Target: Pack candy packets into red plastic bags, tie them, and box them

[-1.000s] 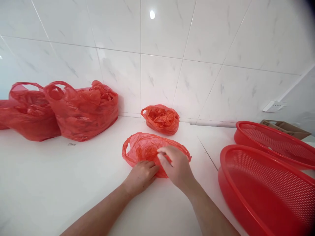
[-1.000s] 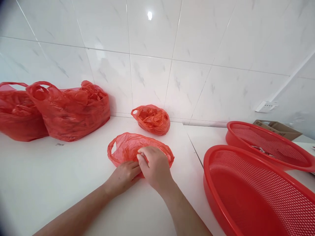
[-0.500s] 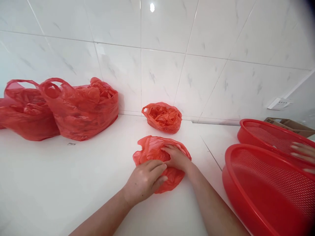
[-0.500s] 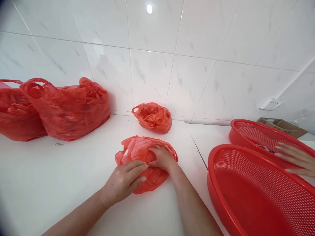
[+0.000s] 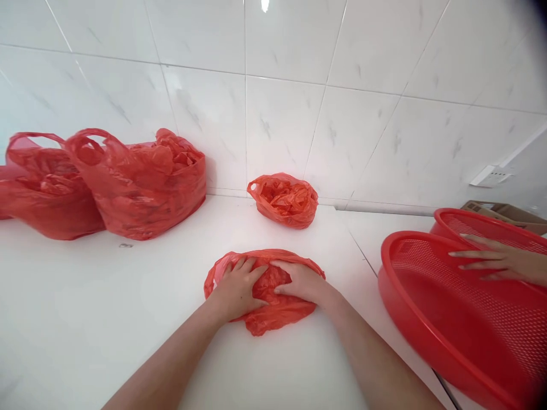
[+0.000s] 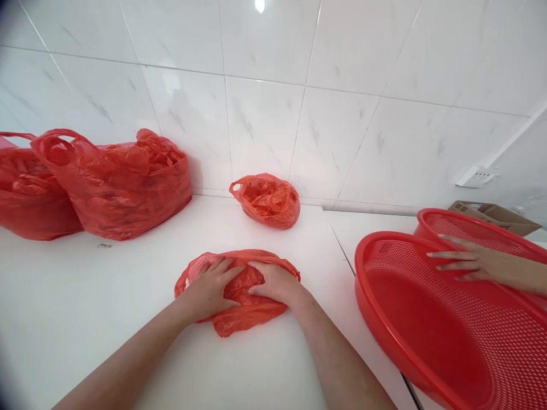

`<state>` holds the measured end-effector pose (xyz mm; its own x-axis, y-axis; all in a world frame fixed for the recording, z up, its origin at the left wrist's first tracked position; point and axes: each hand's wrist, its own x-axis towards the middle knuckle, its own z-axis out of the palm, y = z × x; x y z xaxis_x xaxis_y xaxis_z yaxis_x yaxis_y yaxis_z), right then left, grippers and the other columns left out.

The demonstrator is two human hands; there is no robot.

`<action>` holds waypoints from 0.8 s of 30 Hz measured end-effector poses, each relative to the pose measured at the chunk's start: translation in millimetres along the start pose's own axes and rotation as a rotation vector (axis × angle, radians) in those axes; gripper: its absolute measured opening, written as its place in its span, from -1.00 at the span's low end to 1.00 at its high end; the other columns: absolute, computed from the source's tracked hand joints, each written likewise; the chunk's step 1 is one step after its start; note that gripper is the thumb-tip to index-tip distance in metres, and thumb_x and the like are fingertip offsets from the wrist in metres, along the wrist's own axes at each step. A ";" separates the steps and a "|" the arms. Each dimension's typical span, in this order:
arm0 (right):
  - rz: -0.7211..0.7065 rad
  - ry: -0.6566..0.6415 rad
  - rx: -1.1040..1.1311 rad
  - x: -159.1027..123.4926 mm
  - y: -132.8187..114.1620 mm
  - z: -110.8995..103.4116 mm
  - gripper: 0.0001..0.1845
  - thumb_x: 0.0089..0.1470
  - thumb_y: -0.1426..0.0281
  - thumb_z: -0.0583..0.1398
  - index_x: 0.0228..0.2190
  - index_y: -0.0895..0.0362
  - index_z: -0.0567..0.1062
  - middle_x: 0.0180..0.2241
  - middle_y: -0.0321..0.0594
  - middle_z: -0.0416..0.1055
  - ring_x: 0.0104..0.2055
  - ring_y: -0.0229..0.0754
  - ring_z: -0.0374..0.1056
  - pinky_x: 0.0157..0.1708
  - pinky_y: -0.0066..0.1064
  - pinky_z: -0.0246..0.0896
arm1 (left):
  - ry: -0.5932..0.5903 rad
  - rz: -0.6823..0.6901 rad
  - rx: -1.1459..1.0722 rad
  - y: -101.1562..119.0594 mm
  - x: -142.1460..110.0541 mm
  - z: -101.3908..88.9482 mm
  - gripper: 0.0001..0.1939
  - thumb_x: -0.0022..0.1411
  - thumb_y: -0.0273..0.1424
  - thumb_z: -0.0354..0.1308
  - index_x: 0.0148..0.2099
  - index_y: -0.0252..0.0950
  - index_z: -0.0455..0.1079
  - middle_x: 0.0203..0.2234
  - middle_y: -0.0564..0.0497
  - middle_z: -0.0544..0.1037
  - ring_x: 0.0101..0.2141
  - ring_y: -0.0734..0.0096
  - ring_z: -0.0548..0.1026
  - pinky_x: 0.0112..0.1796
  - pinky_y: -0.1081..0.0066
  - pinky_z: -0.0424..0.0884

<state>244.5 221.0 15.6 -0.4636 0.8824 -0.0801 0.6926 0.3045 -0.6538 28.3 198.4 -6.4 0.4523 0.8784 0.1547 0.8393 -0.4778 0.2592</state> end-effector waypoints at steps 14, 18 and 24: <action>0.009 0.367 -0.446 -11.3 21.9 -5.3 -0.30 -0.11 0.17 0.28 0.09 0.06 0.32 0.16 -0.06 0.17 0.15 0.13 0.11 0.06 -0.01 0.07 | 0.397 0.122 0.101 3.6 6.1 -25.7 -0.71 0.26 -0.42 -0.01 0.01 -0.22 0.36 0.00 -0.10 0.45 0.02 0.14 0.37 -0.02 0.13 0.30; 0.076 0.343 -0.445 -11.9 31.5 -4.1 -0.33 -0.07 0.07 0.23 0.05 0.08 0.36 0.14 -0.07 0.22 0.16 0.09 0.11 0.08 -0.03 0.05 | 0.489 -0.157 0.130 -2.7 3.1 -33.7 -0.62 0.19 -0.34 0.08 0.07 -0.16 0.33 0.18 -0.16 0.23 0.15 -0.07 0.19 0.02 -0.04 0.21; -0.054 0.600 -0.365 -34.6 10.0 -8.0 -0.56 0.12 0.22 0.10 0.03 0.05 0.37 0.15 -0.13 0.20 0.18 -0.02 0.11 0.13 -0.07 0.06 | 0.403 -0.477 -0.504 -15.6 5.8 -20.4 -0.53 0.18 -0.13 0.03 0.12 -0.10 0.30 0.09 -0.06 0.32 0.02 0.17 0.37 -0.02 0.23 0.34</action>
<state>271.8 196.4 17.8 -0.1902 0.8762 0.4429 0.8671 0.3615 -0.3427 11.7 210.7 9.9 -0.1454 0.9631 0.2266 0.6339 -0.0851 0.7687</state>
